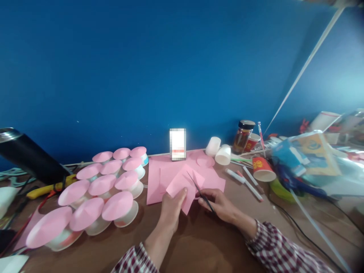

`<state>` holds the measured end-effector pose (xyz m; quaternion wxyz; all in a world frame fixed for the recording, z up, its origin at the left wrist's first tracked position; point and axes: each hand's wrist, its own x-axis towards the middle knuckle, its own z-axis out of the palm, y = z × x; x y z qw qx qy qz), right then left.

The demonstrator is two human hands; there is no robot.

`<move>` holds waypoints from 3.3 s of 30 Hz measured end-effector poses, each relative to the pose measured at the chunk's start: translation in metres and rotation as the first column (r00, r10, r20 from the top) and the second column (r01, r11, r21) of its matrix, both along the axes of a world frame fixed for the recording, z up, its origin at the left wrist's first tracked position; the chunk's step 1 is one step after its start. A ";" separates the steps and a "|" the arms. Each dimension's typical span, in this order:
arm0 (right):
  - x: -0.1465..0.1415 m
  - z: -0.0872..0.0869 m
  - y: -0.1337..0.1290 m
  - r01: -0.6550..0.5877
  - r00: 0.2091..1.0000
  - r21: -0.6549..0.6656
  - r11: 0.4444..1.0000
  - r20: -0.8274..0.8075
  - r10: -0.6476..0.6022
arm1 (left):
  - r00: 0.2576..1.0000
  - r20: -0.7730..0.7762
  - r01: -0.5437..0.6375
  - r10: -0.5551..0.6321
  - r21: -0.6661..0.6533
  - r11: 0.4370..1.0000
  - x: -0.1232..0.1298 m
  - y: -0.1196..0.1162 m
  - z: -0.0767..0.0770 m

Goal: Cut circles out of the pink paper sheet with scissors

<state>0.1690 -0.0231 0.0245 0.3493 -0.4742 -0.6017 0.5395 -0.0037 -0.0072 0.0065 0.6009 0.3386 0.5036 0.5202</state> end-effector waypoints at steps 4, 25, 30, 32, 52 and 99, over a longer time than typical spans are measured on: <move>0.001 -0.002 0.000 0.002 1.000 -0.005 1.000 -0.013 -0.002 | 0.999 -0.028 -0.020 0.019 -0.023 1.000 0.000 0.000 0.004; 0.002 -0.003 0.000 -0.002 0.999 0.047 0.999 0.045 0.000 | 1.000 0.025 0.008 -0.009 0.016 1.000 -0.002 0.001 0.006; 0.000 0.001 0.000 -0.011 0.999 0.026 1.000 0.049 0.010 | 0.998 0.048 0.026 -0.027 0.013 1.000 -0.001 0.001 0.006; 0.000 0.002 0.000 -0.012 0.999 0.030 0.999 0.050 0.011 | 0.999 0.038 0.031 -0.032 0.010 0.999 -0.001 0.001 0.006; 0.001 -0.001 0.001 -0.018 1.000 0.011 1.000 0.009 0.018 | 0.998 0.041 0.052 -0.052 0.006 0.999 -0.001 0.000 0.006; 0.000 -0.001 0.002 0.001 1.000 0.030 1.000 0.018 -0.001 | 0.997 0.045 0.063 -0.061 -0.046 0.997 -0.003 -0.001 0.026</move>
